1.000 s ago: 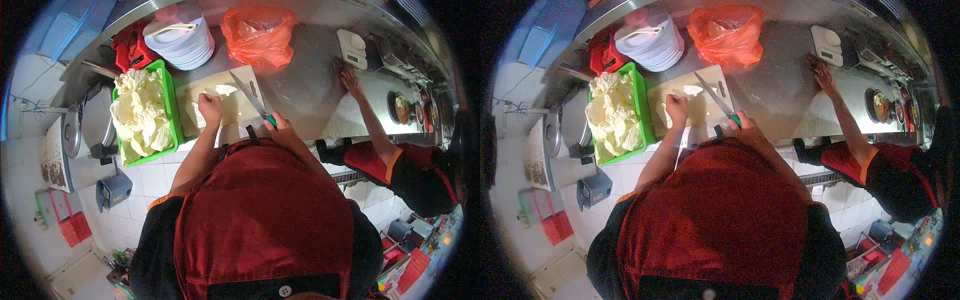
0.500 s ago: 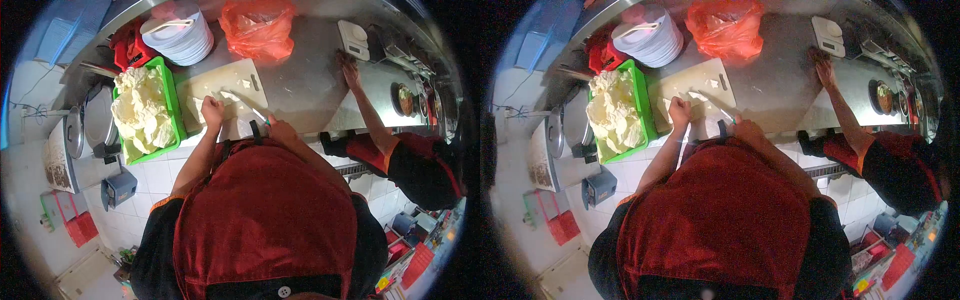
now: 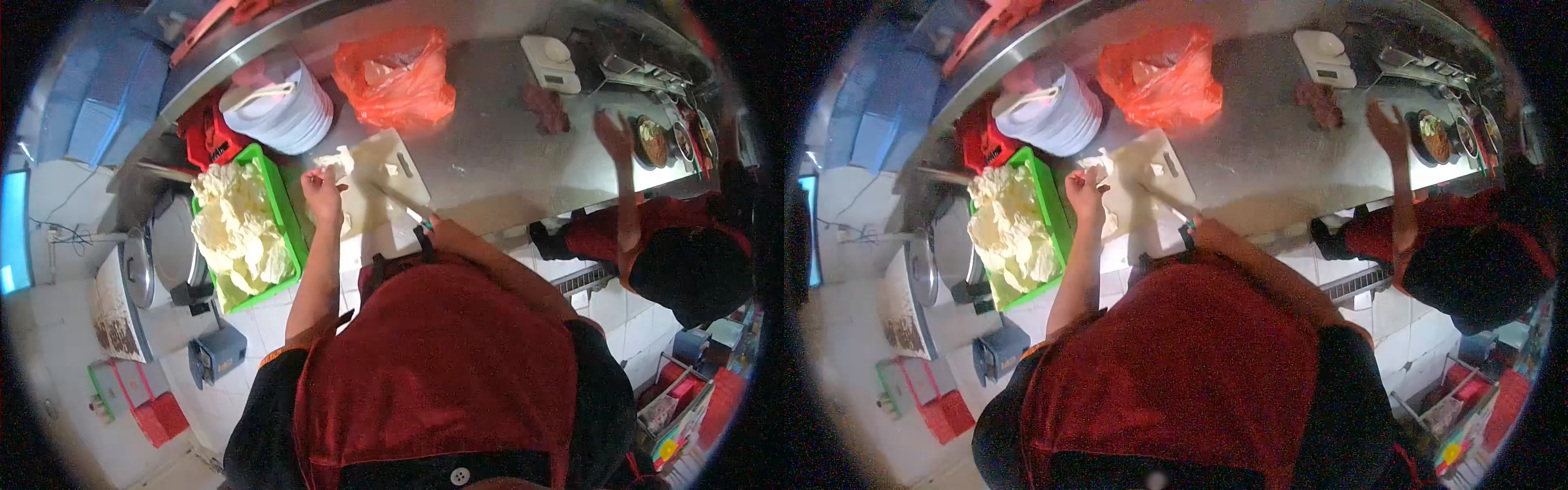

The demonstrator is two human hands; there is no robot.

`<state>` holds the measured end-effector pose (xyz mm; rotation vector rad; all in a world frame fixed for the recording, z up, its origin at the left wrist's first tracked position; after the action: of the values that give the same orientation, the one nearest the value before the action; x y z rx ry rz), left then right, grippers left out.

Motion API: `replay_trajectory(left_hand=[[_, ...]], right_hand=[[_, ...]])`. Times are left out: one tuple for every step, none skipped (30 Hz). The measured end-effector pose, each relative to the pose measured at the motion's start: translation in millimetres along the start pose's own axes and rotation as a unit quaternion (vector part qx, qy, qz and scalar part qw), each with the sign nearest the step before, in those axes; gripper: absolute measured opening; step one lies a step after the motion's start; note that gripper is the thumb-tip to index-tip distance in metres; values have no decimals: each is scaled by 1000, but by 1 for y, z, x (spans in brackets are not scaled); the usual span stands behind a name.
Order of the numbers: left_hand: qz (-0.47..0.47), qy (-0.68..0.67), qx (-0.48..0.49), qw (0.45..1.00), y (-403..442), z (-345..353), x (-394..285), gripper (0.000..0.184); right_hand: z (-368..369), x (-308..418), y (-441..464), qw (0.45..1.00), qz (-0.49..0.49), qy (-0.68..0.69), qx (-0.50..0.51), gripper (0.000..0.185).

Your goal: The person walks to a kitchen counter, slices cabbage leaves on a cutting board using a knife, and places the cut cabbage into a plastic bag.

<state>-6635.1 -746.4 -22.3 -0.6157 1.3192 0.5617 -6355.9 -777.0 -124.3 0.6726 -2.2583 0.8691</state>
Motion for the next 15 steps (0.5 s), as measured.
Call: replay_trajectory(left_hand=[[-14,11,21,1000,6,13,-14,19],[18,39,37,998,20,24,-20,19],[28,35,45,998,31,40,-31,19],[47,22,64,997,42,58,-44,19],[66,10,82,994,51,77,-60,18],[63,31,74,995,55,99,-81,20],[169,83,86,978,109,109,-54,22],[147,117,82,979,129,129,-57,25],[151,116,86,978,136,148,-67,25],[98,91,110,985,141,168,-72,29],[72,79,126,986,138,179,-72,33],[45,68,140,987,139,190,-68,36],[88,73,121,986,138,192,-57,41],[137,90,130,978,135,195,-46,45],[186,106,137,967,124,198,-41,48]], right_hand=[[-5,4,-6,1000,-4,-1,-13,48],[-10,7,-12,1000,-5,-2,-12,48],[-12,9,-20,1000,-6,-3,-11,48],[-11,7,-27,1000,-9,-5,-23,48],[-7,3,-33,998,-34,-24,-39,46],[-7,2,-37,996,-59,-43,-53,45],[-9,3,-39,995,-60,-46,-62,45],[-9,4,-43,996,-55,-37,-53,42],[-12,6,-45,997,-49,-27,-43,40],[-20,13,-52,997,-49,-26,-48,40],[-29,18,-59,998,-38,-4,-51,38],[-34,22,-64,998,-26,20,-55,37],[-36,22,-65,998,-24,23,-59,37],[-39,20,-66,998,-18,18,-59,36],[-43,18,-66,998,-12,13,-60,36]])
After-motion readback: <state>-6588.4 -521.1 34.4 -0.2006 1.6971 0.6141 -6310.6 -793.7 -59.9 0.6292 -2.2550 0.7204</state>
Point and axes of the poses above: each hand's wrist, its own y-axis towards the middle knuckle, its own z-axis out of the palm, x = y × z, the point moved 3 cm from there along y, towards the middle knuckle, and after that the axes turned 2 degrees about -z, right-handed, at the moved point
